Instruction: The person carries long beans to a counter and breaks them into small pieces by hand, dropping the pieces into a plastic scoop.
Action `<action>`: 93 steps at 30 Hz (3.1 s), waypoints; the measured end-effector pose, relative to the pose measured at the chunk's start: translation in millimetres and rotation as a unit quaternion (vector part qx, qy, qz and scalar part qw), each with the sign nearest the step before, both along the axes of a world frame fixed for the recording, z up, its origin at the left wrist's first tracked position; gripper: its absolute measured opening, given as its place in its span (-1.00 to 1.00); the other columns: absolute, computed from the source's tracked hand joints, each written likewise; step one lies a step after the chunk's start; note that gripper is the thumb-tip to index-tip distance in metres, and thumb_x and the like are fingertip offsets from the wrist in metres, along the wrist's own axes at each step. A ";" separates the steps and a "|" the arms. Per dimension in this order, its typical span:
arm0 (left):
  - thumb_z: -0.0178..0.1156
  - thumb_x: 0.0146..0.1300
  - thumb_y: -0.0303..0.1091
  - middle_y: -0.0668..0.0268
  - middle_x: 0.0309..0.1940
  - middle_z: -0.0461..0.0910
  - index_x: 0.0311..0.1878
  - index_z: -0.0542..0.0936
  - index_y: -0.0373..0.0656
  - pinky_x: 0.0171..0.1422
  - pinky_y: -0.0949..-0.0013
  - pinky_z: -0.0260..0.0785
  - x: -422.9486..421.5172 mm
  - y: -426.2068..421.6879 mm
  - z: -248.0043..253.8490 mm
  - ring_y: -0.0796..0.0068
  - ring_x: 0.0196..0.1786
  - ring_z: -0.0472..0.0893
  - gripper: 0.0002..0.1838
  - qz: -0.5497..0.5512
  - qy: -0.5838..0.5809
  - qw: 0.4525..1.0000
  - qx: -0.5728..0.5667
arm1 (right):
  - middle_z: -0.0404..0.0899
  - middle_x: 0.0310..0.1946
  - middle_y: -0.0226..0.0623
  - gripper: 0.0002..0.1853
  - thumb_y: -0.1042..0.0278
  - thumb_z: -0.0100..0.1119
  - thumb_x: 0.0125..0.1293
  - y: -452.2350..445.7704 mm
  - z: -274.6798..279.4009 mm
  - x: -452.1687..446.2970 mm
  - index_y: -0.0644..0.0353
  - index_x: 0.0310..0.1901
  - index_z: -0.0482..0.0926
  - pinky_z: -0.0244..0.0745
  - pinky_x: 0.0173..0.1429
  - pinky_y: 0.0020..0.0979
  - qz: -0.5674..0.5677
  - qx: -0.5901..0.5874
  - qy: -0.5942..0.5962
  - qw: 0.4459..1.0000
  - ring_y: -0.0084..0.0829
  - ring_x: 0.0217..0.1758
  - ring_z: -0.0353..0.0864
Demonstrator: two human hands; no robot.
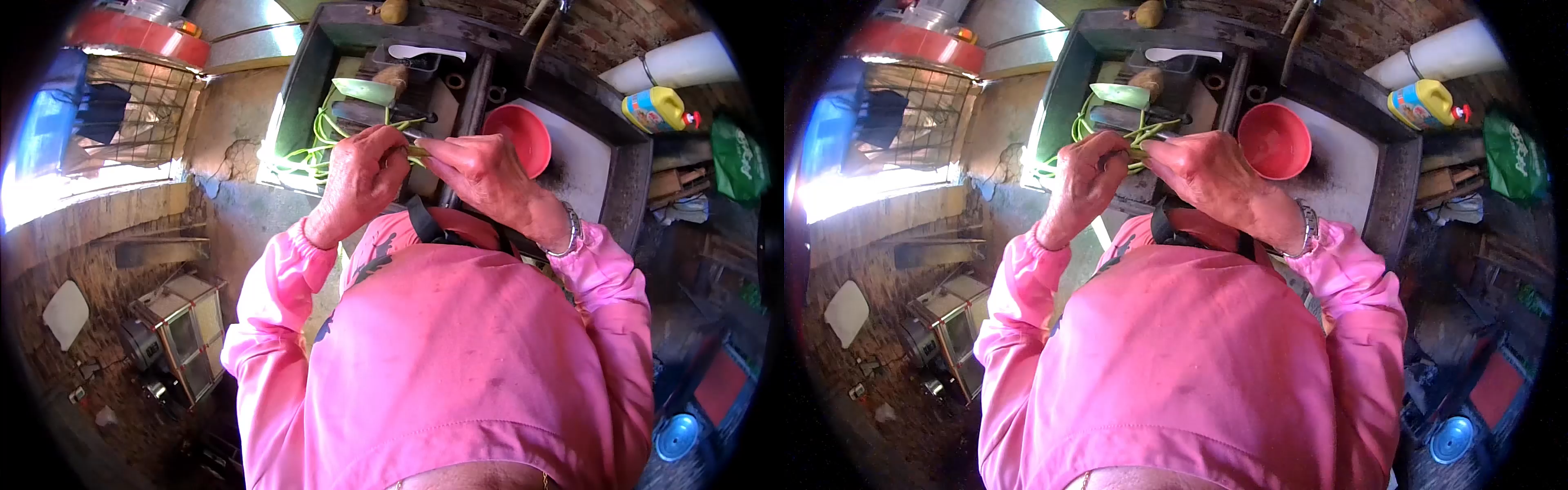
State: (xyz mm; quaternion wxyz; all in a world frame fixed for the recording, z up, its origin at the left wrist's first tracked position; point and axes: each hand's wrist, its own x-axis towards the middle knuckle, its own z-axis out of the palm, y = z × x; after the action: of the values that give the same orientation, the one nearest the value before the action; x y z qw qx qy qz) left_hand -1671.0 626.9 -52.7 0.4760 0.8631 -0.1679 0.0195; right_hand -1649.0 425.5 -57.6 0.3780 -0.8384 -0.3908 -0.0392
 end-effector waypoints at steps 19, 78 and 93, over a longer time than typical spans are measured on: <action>0.13 0.17 -0.48 0.27 -0.56 0.59 -0.24 0.62 -0.35 -0.47 0.53 0.44 -121.1 137.4 -156.9 0.56 -0.60 0.54 -0.83 0.326 0.287 0.898 -0.070 | 0.68 -0.32 -0.30 -0.62 0.17 0.01 0.46 -39.8 -10.3 -1.9 0.30 0.10 0.54 0.43 -0.33 -0.69 -0.189 0.338 0.439 0.811 -0.53 -0.31 0.69; 0.22 0.10 -0.45 0.12 -0.40 0.55 -0.23 0.56 -0.19 -0.18 0.13 0.39 -74.2 99.7 -153.5 0.05 -0.28 0.56 -0.85 0.275 0.073 0.935 0.212 | 0.67 -0.25 -0.21 -0.61 0.19 0.07 0.43 -84.5 8.5 33.2 0.32 0.11 0.53 0.36 -0.38 -0.69 -0.154 0.501 0.395 0.755 -0.54 -0.29 0.64; 0.21 0.31 -0.40 0.49 -0.46 0.52 -0.02 0.62 -0.29 -0.29 0.58 0.31 -12.4 -51.9 -33.8 0.75 -0.39 0.41 -0.77 -0.037 0.225 0.951 -0.209 | 0.67 -0.14 -0.16 -0.59 0.17 0.06 0.43 -60.4 14.6 13.7 0.28 0.16 0.49 0.53 -0.19 -0.66 -0.110 0.474 0.456 0.745 -0.43 -0.07 0.68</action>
State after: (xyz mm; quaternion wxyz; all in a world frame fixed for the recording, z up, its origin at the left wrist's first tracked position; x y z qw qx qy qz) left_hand -1683.4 575.0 -86.6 0.6716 0.7194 -0.0803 -0.1581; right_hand -1635.4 365.0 -43.0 0.8527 -0.5069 -0.0077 0.1262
